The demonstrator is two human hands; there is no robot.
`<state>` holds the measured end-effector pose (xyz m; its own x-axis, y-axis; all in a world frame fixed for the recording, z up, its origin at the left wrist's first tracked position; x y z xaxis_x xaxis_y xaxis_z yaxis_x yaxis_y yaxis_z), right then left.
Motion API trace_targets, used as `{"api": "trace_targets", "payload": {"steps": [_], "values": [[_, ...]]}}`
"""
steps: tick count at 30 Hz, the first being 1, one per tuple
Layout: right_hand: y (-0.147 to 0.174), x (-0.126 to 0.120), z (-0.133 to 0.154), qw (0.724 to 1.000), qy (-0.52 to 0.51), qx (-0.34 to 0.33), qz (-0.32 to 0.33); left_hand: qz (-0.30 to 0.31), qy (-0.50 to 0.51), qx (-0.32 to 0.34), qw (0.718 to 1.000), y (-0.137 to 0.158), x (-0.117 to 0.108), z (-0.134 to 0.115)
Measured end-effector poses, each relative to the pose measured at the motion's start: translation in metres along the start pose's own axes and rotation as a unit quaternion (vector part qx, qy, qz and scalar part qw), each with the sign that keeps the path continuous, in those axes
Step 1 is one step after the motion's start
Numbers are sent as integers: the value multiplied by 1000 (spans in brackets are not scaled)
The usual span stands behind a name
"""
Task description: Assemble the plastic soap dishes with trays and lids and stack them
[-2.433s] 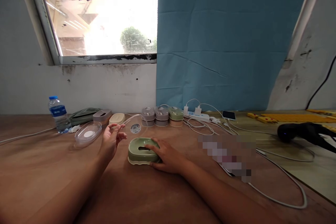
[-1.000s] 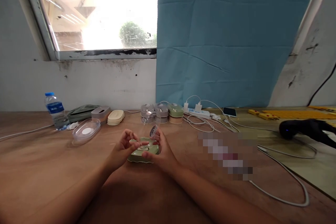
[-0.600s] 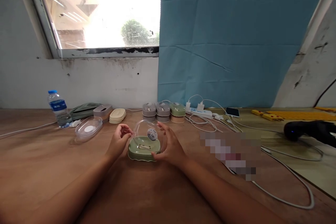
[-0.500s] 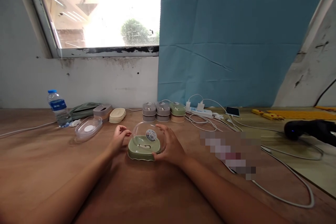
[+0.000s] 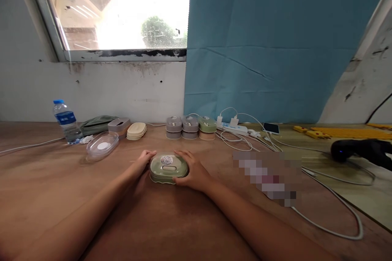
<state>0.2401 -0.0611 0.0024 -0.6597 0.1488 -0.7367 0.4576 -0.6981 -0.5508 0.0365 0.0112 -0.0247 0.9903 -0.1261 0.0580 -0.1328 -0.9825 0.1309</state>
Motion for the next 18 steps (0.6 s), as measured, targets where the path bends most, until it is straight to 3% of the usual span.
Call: {"api": "trace_targets", "payload": {"steps": [6, 18], "values": [[1, 1, -3, 999, -6, 36, 13, -30, -78, -20, 996, 6, 1, -6], [2, -4, -16, 986, -137, 73, 59, -2, -105, 17, 994, 8, 2, -4]]}}
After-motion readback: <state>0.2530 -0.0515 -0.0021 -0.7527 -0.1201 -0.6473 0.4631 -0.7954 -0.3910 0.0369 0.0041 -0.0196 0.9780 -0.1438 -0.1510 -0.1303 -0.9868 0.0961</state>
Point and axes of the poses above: each hand's wrist, its own y-axis away from the middle knuckle, its own x-axis out of the palm, z = x × y, the point moved 1 cm from there along -y, towards the middle knuckle, and after that the axes turned 9 degrees about -x, right-handed, at the moved point
